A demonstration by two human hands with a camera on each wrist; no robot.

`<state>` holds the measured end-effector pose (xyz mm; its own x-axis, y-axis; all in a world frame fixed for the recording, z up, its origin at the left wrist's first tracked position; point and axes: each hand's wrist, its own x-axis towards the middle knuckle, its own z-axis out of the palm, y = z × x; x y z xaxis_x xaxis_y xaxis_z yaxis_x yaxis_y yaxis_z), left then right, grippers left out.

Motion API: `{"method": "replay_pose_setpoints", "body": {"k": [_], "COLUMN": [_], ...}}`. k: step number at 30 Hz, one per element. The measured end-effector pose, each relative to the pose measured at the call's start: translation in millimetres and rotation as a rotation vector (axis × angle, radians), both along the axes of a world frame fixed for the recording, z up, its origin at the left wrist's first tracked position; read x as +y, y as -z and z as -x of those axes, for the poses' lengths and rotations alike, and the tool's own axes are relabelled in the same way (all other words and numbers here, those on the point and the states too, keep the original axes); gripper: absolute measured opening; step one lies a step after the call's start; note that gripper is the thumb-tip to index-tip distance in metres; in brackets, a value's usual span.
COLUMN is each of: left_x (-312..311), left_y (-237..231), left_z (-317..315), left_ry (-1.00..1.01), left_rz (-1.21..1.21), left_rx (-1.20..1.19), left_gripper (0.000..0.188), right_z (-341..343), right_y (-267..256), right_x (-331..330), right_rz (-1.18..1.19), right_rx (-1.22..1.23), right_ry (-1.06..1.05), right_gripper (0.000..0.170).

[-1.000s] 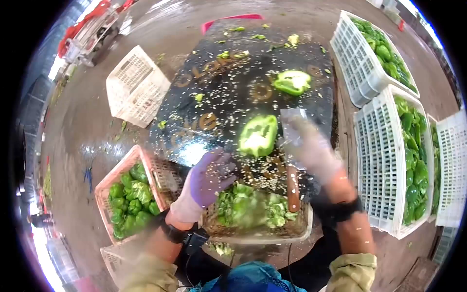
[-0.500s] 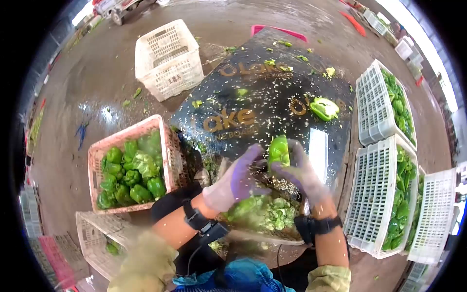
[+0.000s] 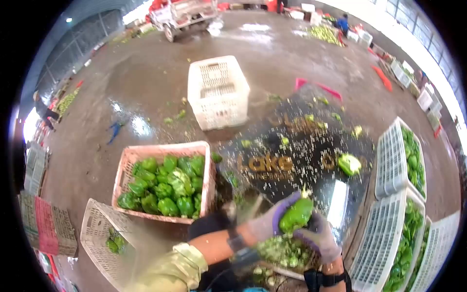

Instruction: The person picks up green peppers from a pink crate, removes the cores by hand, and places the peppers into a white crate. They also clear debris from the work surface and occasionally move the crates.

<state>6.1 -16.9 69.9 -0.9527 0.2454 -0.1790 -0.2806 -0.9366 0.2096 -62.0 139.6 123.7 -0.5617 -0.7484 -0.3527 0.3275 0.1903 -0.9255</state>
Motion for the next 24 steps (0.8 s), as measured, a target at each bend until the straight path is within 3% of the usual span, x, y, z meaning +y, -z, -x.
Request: {"method": "replay_pose_setpoints", "body": {"k": [1, 2, 3, 5, 8, 11, 12, 14, 16, 18, 19, 20, 21, 23, 24], "left_x": [0, 2, 1, -1, 7, 6, -1, -15, -15, -28, -28, -28, -24, -8, 0], "left_y": [25, 19, 16, 10, 21, 62, 40, -8, -11, 0, -1, -1, -2, -10, -15], "left_z": [14, 15, 12, 9, 6, 25, 15, 1, 4, 16, 20, 22, 24, 24, 22], "left_ry": [0.08, 0.047, -0.079, 0.025, -0.167, 0.041, -0.075, -0.147, -0.295, -0.335, -0.33, -0.379, -0.422, -0.551, -0.604], "left_rz": [-0.191, -0.238, -0.015, -0.237, 0.062, -0.311, 0.299, 0.381, 0.149, 0.148, 0.011, 0.09, 0.17, 0.736, 1.025], "left_rx": [0.075, 0.008, 0.069, 0.075, 0.134, 0.327, 0.299, 0.125, 0.043, 0.048, 0.047, 0.006, -0.033, -0.145, -0.2], "left_gripper": [0.046, 0.043, 0.042, 0.037, 0.04, 0.044, 0.054, 0.056, 0.042, 0.036, 0.036, 0.034, 0.031, 0.033, 0.035], "right_z": [-1, -1, -2, -3, -11, -11, -7, -14, -22, -10, -8, -10, -5, -7, -5], "right_y": [3, 5, 7, 10, 17, 25, 30, 19, 0, 22, 29, 35, 41, 6, -2], "right_x": [-2, -3, -4, -6, -12, -17, -18, -9, -9, 20, 30, 33, 30, 17, 10], "right_rz": [0.011, 0.024, 0.032, 0.044, 0.036, 0.015, -0.027, -0.168, -0.208, -0.28, -0.334, -0.299, -0.242, -0.014, 0.084], "right_rx": [-0.024, -0.01, -0.002, 0.013, 0.15, 0.239, 0.311, 0.408, 0.422, 0.512, 0.539, 0.507, 0.854, 0.095, -0.017], "right_ry": [0.023, 0.012, 0.006, -0.001, 0.063, 0.161, 0.192, 0.251, 0.317, 0.071, -0.072, -0.075, -0.097, 0.258, 0.226], "right_gripper": [0.057, 0.058, 0.059, 0.06, 0.058, 0.052, 0.051, 0.043, 0.029, 0.039, 0.042, 0.056, 0.076, 0.083, 0.085]}}
